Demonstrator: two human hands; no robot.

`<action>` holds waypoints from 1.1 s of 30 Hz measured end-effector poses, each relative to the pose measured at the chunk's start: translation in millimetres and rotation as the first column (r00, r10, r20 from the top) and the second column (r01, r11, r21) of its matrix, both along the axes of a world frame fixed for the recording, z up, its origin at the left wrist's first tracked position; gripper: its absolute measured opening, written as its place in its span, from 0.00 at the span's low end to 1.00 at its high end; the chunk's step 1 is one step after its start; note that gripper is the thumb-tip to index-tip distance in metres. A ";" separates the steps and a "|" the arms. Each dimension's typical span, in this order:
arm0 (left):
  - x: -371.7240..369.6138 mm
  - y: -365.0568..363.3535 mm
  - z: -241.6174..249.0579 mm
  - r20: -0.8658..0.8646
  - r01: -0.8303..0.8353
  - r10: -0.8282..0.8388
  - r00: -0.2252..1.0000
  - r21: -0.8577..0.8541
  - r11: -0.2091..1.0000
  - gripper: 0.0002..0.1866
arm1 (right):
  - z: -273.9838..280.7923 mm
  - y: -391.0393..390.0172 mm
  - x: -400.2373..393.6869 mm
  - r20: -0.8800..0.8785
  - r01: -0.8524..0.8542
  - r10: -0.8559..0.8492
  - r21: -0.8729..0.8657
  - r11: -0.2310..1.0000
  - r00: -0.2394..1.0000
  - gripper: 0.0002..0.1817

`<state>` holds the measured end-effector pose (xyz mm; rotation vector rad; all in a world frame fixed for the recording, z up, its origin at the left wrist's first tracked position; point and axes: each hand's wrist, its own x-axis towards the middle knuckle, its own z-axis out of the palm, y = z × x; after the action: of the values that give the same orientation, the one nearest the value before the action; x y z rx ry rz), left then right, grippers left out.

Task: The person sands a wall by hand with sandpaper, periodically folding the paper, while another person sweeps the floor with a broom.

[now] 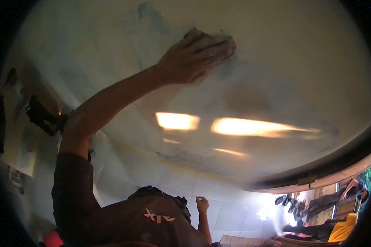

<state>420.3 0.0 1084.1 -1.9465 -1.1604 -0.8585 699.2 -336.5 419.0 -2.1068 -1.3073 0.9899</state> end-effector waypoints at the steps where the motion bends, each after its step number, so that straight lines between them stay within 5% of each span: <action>1: -5.5 8.8 -16.7 -0.072 0.108 -0.094 0.993 0.233 0.966 0.21 | -49.1 -21.2 21.2 0.110 -0.040 0.049 -0.087 0.995 0.993 0.15; 2: -8.5 13.4 -20.2 -0.167 0.227 -0.168 0.971 0.447 0.865 0.21 | -49.6 -45.7 27.0 -0.079 0.081 -0.097 -0.178 0.981 0.992 0.16; 3: -17.5 -22.1 46.0 -0.089 -0.332 0.320 0.943 -0.231 0.915 0.16 | -66.6 -72.6 32.8 -0.204 0.221 -0.287 -0.295 0.930 0.936 0.13; 5: -36.7 -11.1 75.4 0.070 -0.412 0.426 0.902 -0.155 0.898 0.16 | -99.8 -123.4 47.7 -0.273 0.309 -0.464 -0.462 0.831 0.843 0.12; 8: -3.1 -7.6 39.8 0.077 -0.166 0.158 0.984 0.119 0.979 0.15 | -147.5 -184.3 65.2 -0.283 0.296 -0.531 -0.584 0.756 0.799 0.11; 10: 10.0 7.9 -12.6 -0.215 0.357 -0.301 0.929 0.309 0.882 0.14 | -103.8 -177.4 49.8 -0.253 0.286 -0.486 -0.554 0.782 0.836 0.12; 12: -9.2 27.3 -12.9 -0.324 0.502 -0.392 0.861 0.420 0.756 0.14 | -80.6 -159.9 51.2 -0.234 0.295 -0.453 -0.495 0.817 0.860 0.12; 13: -17.7 1.8 25.3 -0.083 0.104 -0.105 0.991 -0.006 0.995 0.14 | -68.4 -148.4 51.3 -0.230 0.307 -0.445 -0.459 0.834 0.866 0.12; 14: -26.2 -23.7 64.2 -0.202 -0.432 0.382 0.902 -0.403 0.807 0.14 | -55.0 -134.0 49.9 -0.242 0.329 -0.456 -0.425 0.844 0.857 0.12; 17: -11.6 -15.6 69.0 -0.083 -0.425 0.422 0.903 -0.325 0.845 0.19 | -33.6 -99.6 34.5 -0.343 0.421 -0.548 -0.379 0.824 0.763 0.13; 18: -1.6 7.5 39.0 0.010 -0.121 0.121 0.993 0.092 0.988 0.19 | -35.9 -88.1 38.3 -0.383 0.455 -0.576 -0.364 0.813 0.723 0.13; 19: 8.3 30.9 9.6 -0.096 0.141 -0.106 0.990 0.520 0.843 0.20 | -43.3 -75.3 31.3 -0.395 0.408 -0.544 -0.380 0.830 0.740 0.14; 20: 27.9 16.6 -26.6 -0.314 0.461 -0.374 0.873 0.279 0.842 0.20 | -50.4 -72.0 28.4 -0.398 0.362 -0.515 -0.400 0.842 0.759 0.15; 22: 27.9 7.2 -26.7 -0.420 0.533 -0.390 0.819 0.306 0.789 0.14 | -61.1 -73.8 38.6 -0.424 0.268 -0.442 -0.409 0.872 0.790 0.15; 23: 13.7 12.8 -10.7 -0.301 0.064 0.058 0.952 0.381 0.922 0.11 | -48.5 -76.3 38.4 -0.402 0.273 -0.439 -0.406 0.872 0.803 0.15; 25: -25.7 22.1 59.6 0.269 -0.236 0.119 0.956 0.458 0.857 0.28 | -44.4 -74.4 31.7 -0.368 0.265 -0.414 -0.391 0.881 0.833 0.16; 26: -43.5 85.8 49.4 0.606 -0.053 -0.139 0.783 0.288 0.956 0.28 | -40.5 -79.7 29.7 -0.370 0.298 -0.439 -0.379 0.876 0.819 0.16; 28: -23.8 28.3 55.3 0.314 -0.302 0.209 0.926 0.286 0.909 0.20 | -63.8 -99.9 33.7 -0.410 0.352 -0.519 -0.416 0.838 0.750 0.16; 30: 39.5 10.1 -15.9 -0.076 0.093 -0.063 0.995 0.517 0.851 0.22 | -94.5 -125.8 38.9 -0.426 0.282 -0.497 -0.473 0.835 0.756 0.12; 31: 44.8 1.6 -58.7 -0.241 0.361 -0.293 0.925 0.324 0.874 0.27 | -91.4 -121.7 25.9 -0.424 0.244 -0.455 -0.463 0.852 0.783 0.12; 33: 45.3 -1.7 -77.7 -0.321 0.334 -0.270 0.908 0.164 0.928 0.32 | -63.9 -146.5 32.4 -0.369 0.179 -0.371 -0.461 0.869 0.852 0.11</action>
<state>465.6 -1.7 1006.4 -2.0164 -0.5733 -0.7798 731.7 -483.1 355.1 -2.0923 -0.5680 1.6041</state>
